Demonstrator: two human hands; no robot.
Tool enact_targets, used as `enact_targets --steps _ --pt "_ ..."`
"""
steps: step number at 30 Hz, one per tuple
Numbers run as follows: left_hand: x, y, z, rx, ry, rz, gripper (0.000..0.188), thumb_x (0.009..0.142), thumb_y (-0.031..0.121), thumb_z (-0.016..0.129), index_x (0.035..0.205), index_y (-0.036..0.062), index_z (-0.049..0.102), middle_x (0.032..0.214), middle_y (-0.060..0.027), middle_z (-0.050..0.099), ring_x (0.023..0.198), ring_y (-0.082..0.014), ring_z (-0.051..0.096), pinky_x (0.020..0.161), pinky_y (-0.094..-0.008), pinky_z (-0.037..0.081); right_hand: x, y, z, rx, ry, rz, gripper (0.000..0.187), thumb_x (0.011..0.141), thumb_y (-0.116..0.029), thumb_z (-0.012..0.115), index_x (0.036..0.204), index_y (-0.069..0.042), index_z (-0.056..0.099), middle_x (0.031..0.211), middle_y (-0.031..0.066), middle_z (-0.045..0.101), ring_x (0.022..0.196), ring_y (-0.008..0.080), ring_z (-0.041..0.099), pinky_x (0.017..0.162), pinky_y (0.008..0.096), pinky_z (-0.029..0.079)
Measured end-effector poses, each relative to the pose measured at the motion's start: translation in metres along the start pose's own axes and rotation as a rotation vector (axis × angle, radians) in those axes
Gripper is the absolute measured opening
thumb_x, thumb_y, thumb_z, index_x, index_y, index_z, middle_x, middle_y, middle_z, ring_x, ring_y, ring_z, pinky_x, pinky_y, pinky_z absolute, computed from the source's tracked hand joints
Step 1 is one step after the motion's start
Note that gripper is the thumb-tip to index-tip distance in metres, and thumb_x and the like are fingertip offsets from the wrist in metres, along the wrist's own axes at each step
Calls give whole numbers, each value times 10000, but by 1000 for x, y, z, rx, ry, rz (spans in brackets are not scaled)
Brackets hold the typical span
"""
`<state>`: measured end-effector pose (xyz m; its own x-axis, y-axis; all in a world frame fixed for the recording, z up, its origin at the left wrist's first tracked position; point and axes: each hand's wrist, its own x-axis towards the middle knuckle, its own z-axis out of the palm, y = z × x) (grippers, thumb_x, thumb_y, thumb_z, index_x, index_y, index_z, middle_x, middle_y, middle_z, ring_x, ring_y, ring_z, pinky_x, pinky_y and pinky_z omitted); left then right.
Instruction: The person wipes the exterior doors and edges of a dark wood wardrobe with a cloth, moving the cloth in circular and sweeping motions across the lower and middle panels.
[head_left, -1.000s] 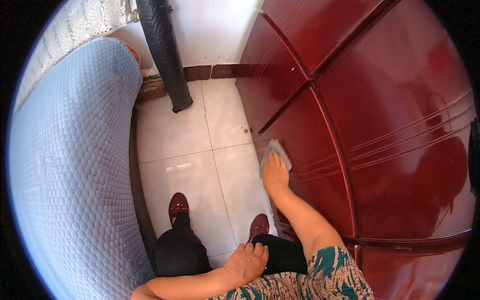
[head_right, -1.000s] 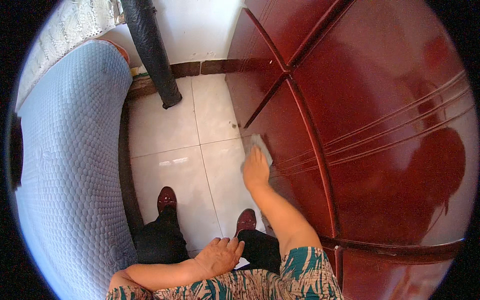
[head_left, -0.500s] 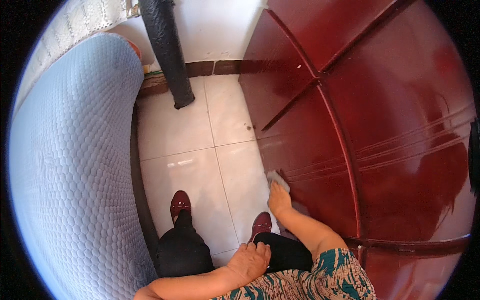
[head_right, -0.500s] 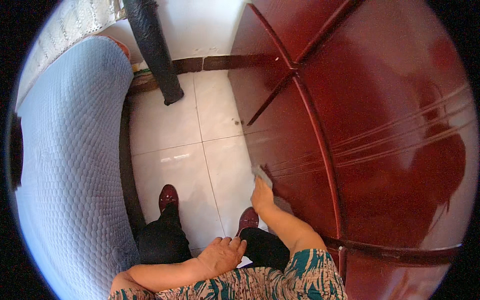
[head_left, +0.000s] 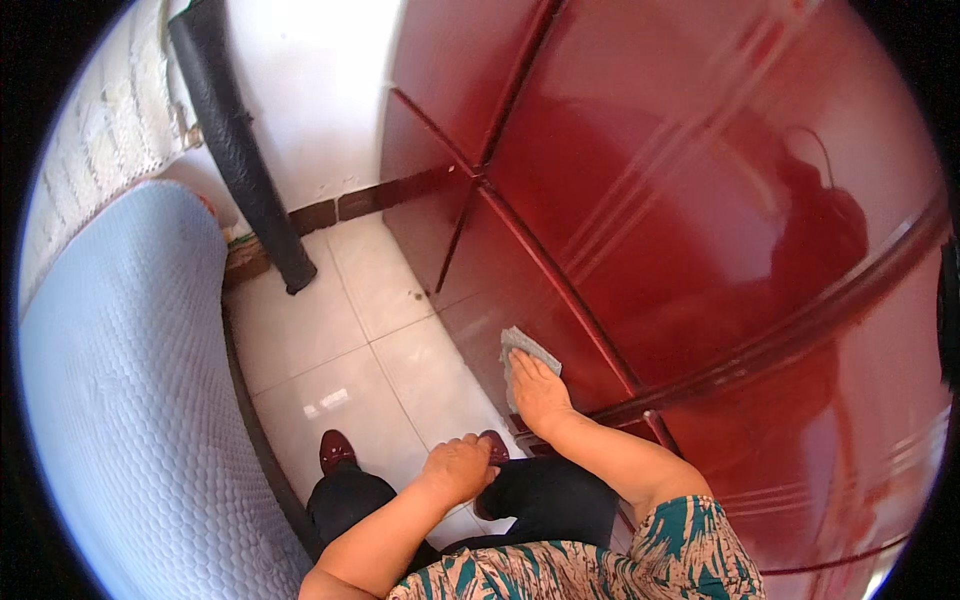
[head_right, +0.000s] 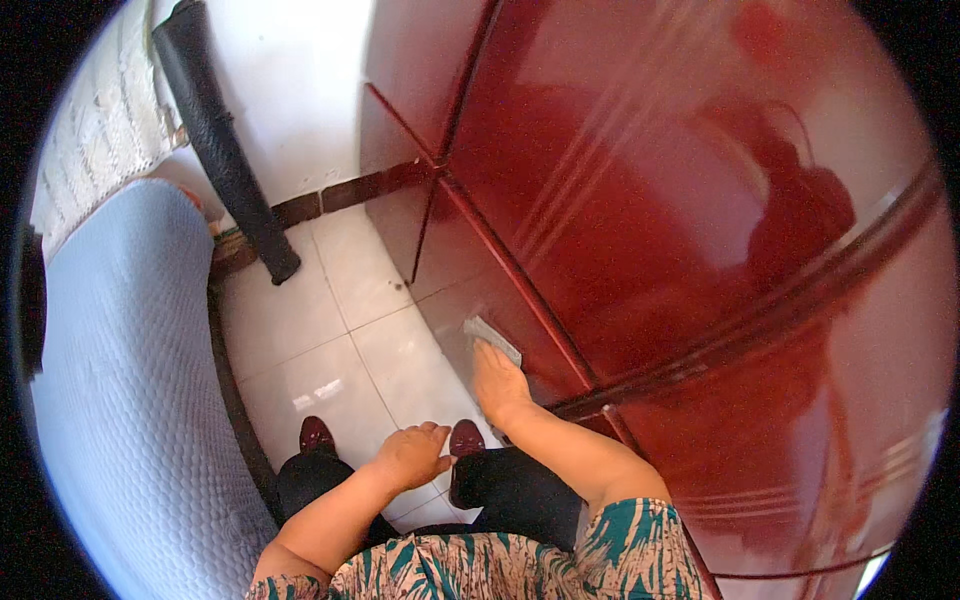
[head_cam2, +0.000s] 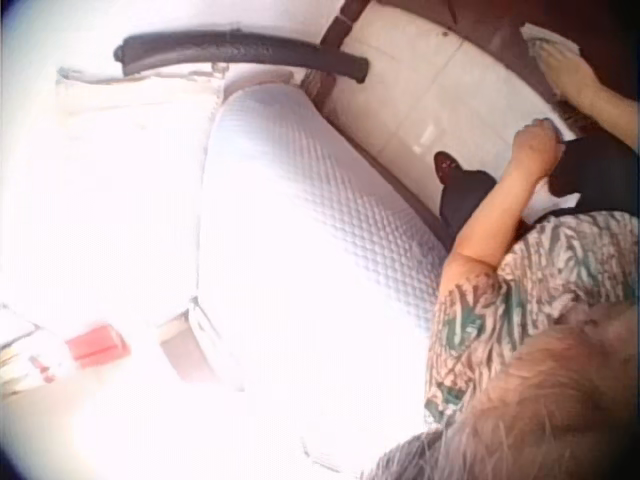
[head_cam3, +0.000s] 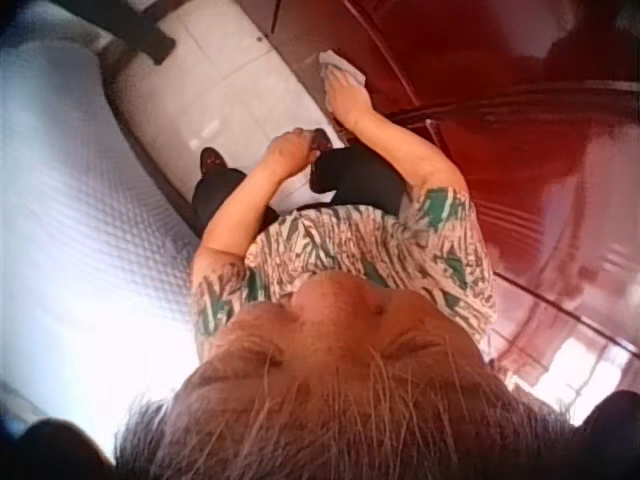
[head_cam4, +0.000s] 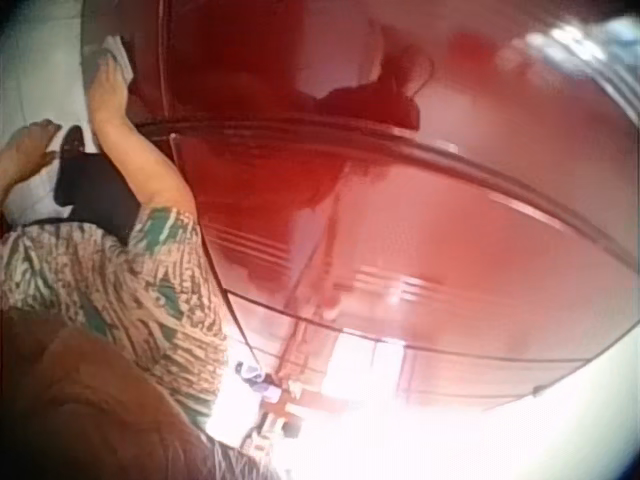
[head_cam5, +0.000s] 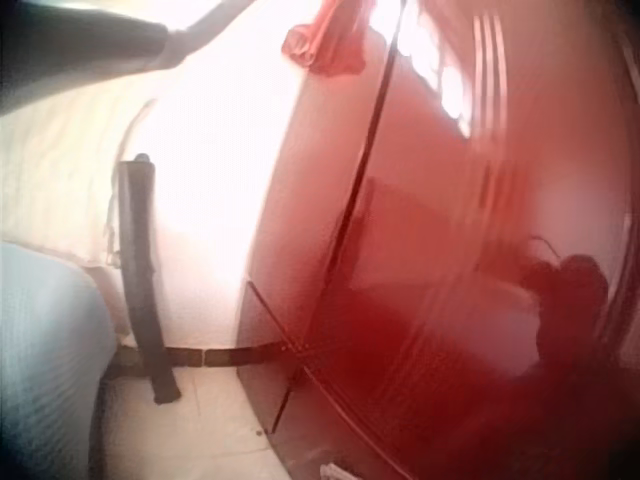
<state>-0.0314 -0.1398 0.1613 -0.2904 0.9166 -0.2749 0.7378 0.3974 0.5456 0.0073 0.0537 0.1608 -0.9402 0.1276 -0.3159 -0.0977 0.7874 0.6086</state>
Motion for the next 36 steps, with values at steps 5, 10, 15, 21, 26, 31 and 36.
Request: enact_targets --steps 5,10,15,21,26,31,36 --pt "7 3 3 -39 -135 -19 550 853 398 557 1251 29 471 1194 -200 540 1084 -333 542 901 -413 448 -46 43 -36 89 358 197 478 828 -158 442 1269 28 457 1435 134 319 1356 237 248 1105 352 180" --pt "9 -4 13 -44 -118 11 520 845 394 554 1200 18 509 1188 -204 546 1097 -339 531 915 -415 441 -100 82 -86 39 528 277 476 824 -138 427 1272 21 452 1434 139 325 1352 233 269 1108 359 183" --pt "6 -13 19 17 -67 36 489 853 408 539 1137 10 536 1154 -196 567 1085 -336 544 903 -414 453 -134 113 -127 -50 566 346 521 818 -125 424 1319 17 399 1441 141 319 1349 239 280 1112 363 180" --pt "12 -22 30 23 -98 53 495 855 415 541 1139 10 540 1166 -197 567 1090 -331 545 896 -415 454 -168 180 -213 -249 853 610 525 771 -42 452 1296 -53 454 1403 121 383 1333 253 313 1091 391 221" --pt "12 -19 33 38 -118 76 526 852 425 545 1172 8 527 1159 -202 572 1084 -335 547 911 -414 445 -184 241 -275 -443 1111 775 527 799 -148 537 1313 -80 444 1417 129 350 1344 267 275 1087 420 203" --pt "13 -14 31 22 -177 59 579 855 445 539 1237 12 495 1208 -212 541 1124 -339 517 943 -408 423 -168 248 -281 -480 1131 768 546 791 -172 543 1318 -73 436 1405 151 359 1328 289 297 1083 435 209" --pt "6 -9 16 0 -207 27 578 856 445 539 1233 8 496 1210 -215 538 1126 -343 514 942 -409 422 -106 192 -213 -246 823 501 571 793 -117 456 1355 -49 383 1451 147 298 1352 269 270 1107 394 187"
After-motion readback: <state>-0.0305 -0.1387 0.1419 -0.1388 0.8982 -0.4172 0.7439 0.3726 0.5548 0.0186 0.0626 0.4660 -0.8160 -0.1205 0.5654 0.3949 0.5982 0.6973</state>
